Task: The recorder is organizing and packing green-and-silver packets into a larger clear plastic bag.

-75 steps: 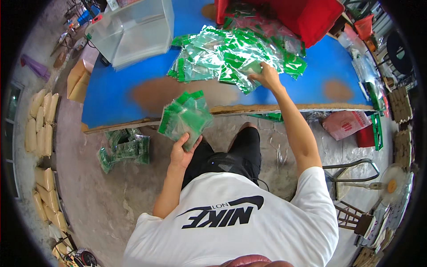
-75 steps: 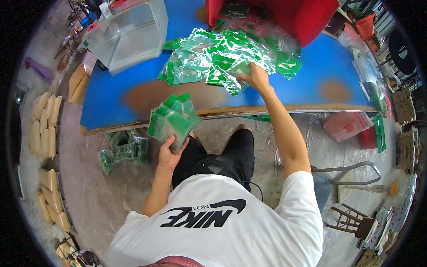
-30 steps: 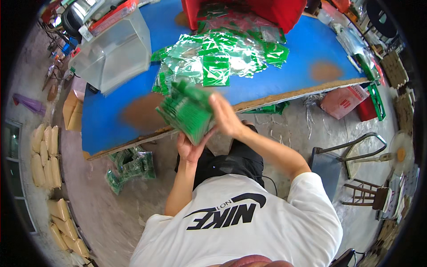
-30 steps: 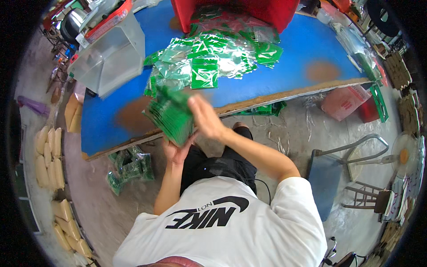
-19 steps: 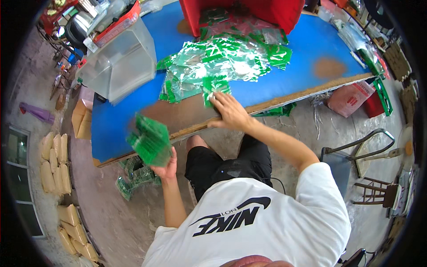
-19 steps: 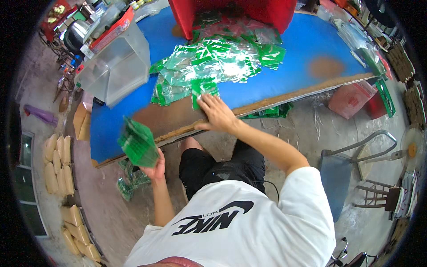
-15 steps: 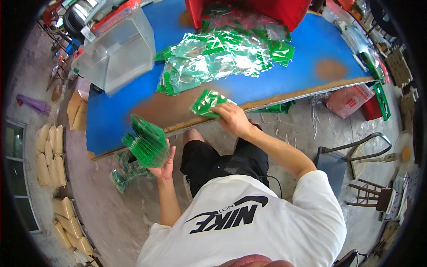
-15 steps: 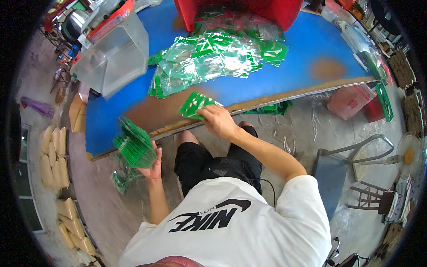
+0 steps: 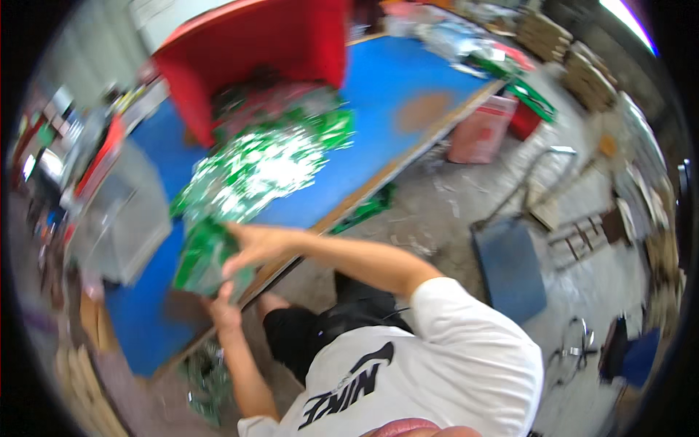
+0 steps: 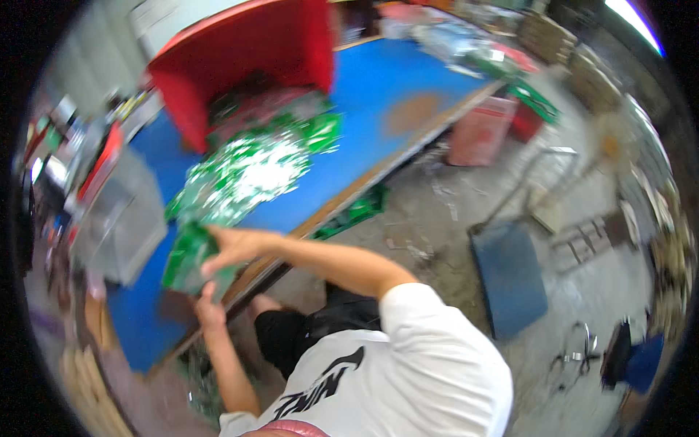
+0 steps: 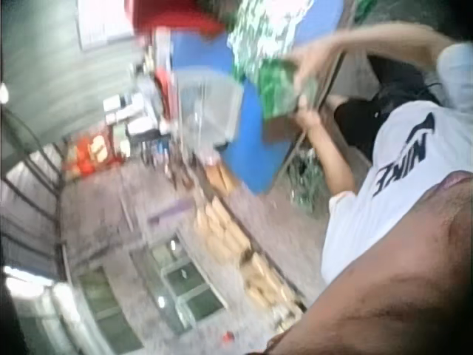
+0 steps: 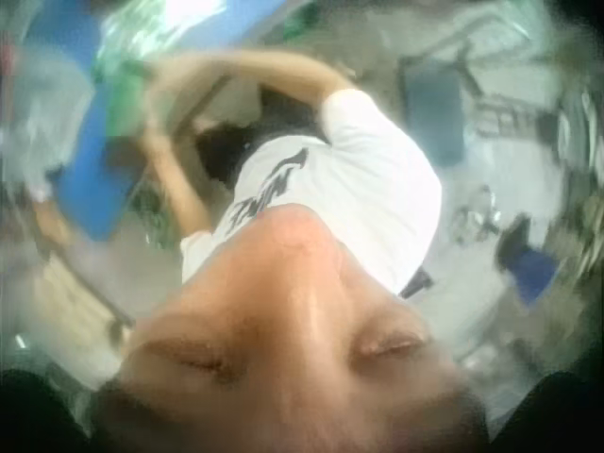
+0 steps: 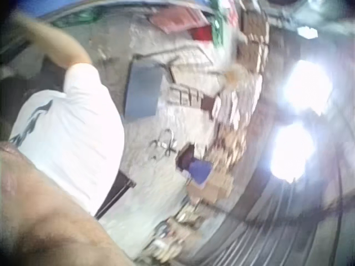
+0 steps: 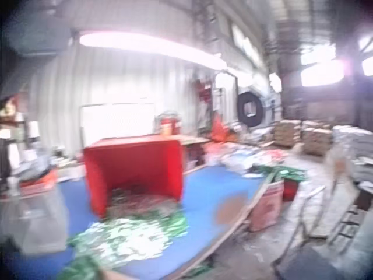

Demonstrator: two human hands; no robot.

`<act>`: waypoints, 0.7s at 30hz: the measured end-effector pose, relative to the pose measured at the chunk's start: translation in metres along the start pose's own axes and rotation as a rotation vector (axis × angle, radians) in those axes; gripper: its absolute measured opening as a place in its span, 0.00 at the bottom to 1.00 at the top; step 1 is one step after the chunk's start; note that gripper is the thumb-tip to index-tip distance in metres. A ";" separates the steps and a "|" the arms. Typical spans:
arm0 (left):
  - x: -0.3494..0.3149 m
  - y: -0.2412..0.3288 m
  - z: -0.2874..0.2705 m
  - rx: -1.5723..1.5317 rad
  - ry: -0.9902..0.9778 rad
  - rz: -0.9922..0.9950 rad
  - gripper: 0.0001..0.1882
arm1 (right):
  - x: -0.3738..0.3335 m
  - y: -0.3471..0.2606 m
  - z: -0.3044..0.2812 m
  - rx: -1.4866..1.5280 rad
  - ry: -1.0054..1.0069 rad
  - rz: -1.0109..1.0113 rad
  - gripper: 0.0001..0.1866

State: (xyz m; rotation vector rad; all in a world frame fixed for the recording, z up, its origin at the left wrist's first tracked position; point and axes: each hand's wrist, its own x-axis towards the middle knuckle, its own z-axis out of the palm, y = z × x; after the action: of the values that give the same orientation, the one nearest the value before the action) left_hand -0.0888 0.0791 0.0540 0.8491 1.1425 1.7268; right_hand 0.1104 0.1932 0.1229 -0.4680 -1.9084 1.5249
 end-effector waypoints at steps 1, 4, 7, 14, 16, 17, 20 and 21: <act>0.013 0.004 -0.010 0.106 -0.043 0.094 0.36 | 0.003 -0.017 0.012 -0.141 0.010 -0.116 0.71; 0.030 0.019 0.018 0.302 -0.275 0.135 0.34 | -0.003 0.008 -0.007 -0.275 0.127 -0.309 0.67; 0.043 0.004 0.010 0.613 -0.446 0.168 0.29 | -0.024 0.052 -0.013 -0.365 0.090 -0.212 0.64; 0.042 0.002 0.008 0.241 -0.387 0.109 0.35 | -0.014 0.055 0.005 -0.422 0.200 -0.308 0.52; 0.047 -0.008 0.005 0.285 -0.366 0.043 0.39 | -0.010 0.059 0.008 -0.492 0.215 -0.380 0.52; 0.048 -0.011 0.002 0.360 -0.348 0.114 0.40 | -0.008 0.061 0.014 -0.350 0.201 -0.270 0.53; 0.048 -0.009 0.002 0.227 -0.279 0.085 0.43 | -0.006 0.062 0.016 -0.315 0.237 -0.253 0.53; 0.047 -0.012 0.000 0.230 -0.276 0.088 0.43 | -0.007 0.062 0.017 -0.420 0.287 -0.349 0.53</act>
State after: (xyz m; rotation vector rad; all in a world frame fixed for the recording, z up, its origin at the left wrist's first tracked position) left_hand -0.1032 0.1250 0.0462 1.2529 1.1416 1.5074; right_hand 0.0965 0.1929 0.0596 -0.4737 -1.9532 0.7896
